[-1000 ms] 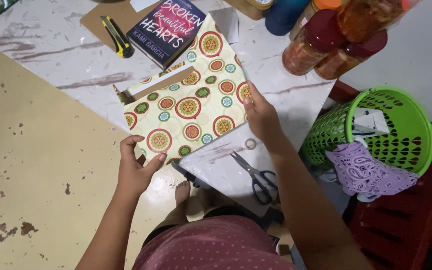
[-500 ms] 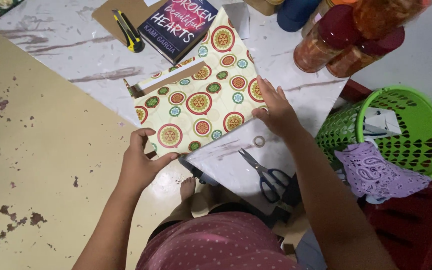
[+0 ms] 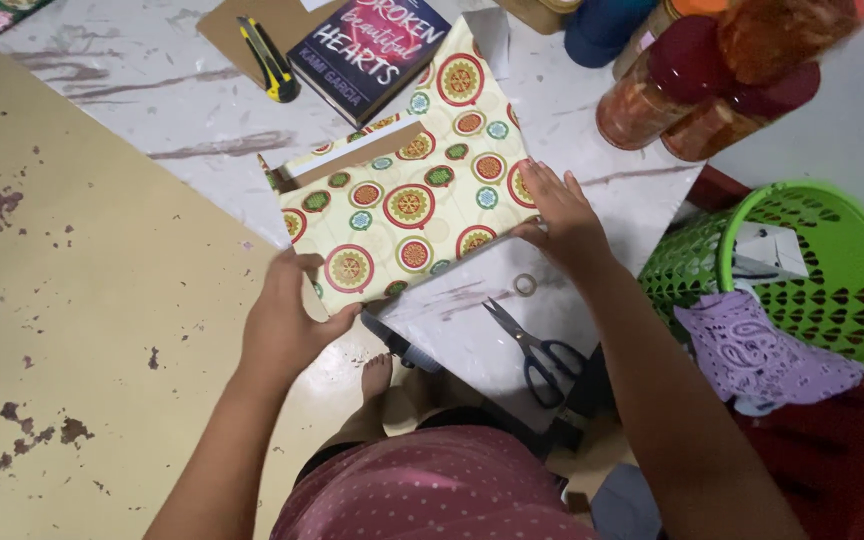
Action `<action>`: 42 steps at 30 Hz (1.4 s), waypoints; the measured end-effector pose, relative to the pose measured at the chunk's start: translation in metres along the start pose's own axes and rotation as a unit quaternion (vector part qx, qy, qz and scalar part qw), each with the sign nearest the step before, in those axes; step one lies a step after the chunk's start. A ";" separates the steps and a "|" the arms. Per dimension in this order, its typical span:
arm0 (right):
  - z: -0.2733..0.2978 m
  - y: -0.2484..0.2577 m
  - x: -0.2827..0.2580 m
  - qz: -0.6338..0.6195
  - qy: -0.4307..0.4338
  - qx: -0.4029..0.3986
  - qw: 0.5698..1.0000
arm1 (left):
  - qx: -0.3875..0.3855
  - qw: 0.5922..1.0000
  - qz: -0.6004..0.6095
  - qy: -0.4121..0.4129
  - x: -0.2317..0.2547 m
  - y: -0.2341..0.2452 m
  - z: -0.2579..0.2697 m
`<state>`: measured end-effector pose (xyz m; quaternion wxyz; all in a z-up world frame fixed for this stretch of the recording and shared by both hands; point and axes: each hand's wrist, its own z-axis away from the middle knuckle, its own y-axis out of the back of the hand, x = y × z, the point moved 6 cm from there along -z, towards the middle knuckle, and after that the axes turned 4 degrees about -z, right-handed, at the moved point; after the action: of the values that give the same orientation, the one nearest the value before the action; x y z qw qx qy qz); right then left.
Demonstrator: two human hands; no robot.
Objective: Wrapping a cardboard box with decorative patterned paper using scissors and tape.
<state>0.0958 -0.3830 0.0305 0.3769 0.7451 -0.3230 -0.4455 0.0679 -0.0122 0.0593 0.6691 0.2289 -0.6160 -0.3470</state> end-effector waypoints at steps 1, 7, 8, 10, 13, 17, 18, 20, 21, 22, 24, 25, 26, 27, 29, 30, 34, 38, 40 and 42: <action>0.001 0.000 0.000 0.008 0.003 0.001 1.000 | 0.079 0.991 -0.037 -0.102 0.009 0.008 0.003; -0.003 0.005 -0.005 0.064 0.009 -0.013 0.998 | 0.125 0.957 -0.198 -0.171 0.013 0.005 0.008; -0.004 0.007 -0.008 0.084 0.014 -0.016 0.996 | 0.074 0.967 -0.189 -0.152 0.006 -0.002 0.005; -0.006 0.006 -0.007 0.107 0.019 -0.022 0.994 | 0.065 0.966 -0.204 -0.147 0.017 0.005 0.006; -0.007 0.009 -0.010 0.134 0.018 -0.032 0.990 | 0.047 0.966 -0.218 -0.132 0.027 0.010 0.007; -0.008 0.003 -0.001 0.132 0.021 -0.048 0.990 | 0.046 0.987 -0.135 -0.069 0.006 0.005 0.001; -0.006 0.003 -0.001 0.129 0.026 -0.051 0.990 | 0.048 0.988 -0.136 -0.063 -0.001 0.000 -0.002; -0.005 0.001 0.000 0.104 0.012 -0.035 0.994 | 0.059 0.996 -0.056 -0.044 -0.019 -0.006 -0.002; -0.005 0.002 -0.003 0.100 0.018 -0.036 0.994 | 0.064 0.995 -0.058 -0.039 -0.029 -0.015 -0.002; -0.006 0.003 -0.005 0.092 0.017 -0.031 0.995 | 0.094 0.993 -0.016 -0.070 -0.036 -0.022 -0.001; -0.007 0.005 -0.008 0.080 0.017 -0.029 0.996 | 0.125 0.987 0.024 -0.097 -0.044 -0.029 0.001; -0.007 0.006 -0.007 0.084 0.011 -0.040 0.996 | 0.132 0.984 0.052 -0.111 -0.042 -0.030 0.002; -0.007 0.006 -0.006 0.087 0.004 -0.051 0.995 | 0.138 0.979 0.080 -0.126 -0.041 -0.031 0.003; -0.007 0.006 -0.007 0.086 0.008 -0.052 0.995 | 0.141 0.979 0.079 -0.124 -0.043 -0.033 0.002; -0.007 0.005 -0.004 0.086 -0.030 -0.062 0.994 | 0.116 0.981 0.118 -0.105 -0.048 -0.038 -0.003; -0.009 0.006 -0.006 0.085 -0.027 -0.064 0.994 | 0.118 0.981 0.118 -0.103 -0.049 -0.039 -0.002; -0.012 0.008 -0.011 0.104 -0.059 -0.096 0.988 | 0.154 0.970 0.164 -0.093 -0.055 -0.048 0.004; -0.011 0.007 -0.008 0.135 -0.080 -0.117 0.981 | 0.156 0.974 0.138 -0.088 -0.051 -0.047 0.006; -0.010 0.009 -0.005 0.158 -0.077 -0.125 0.976 | 0.144 0.973 0.148 -0.100 -0.050 -0.047 0.003; -0.005 0.008 0.001 0.180 -0.074 -0.136 0.971 | 0.131 0.973 0.158 -0.109 -0.046 -0.047 0.002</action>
<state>0.1000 -0.3867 0.0390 0.5236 0.5815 -0.4153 -0.4640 0.0574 -0.0080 -0.0053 0.6083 0.1747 -0.7540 -0.1762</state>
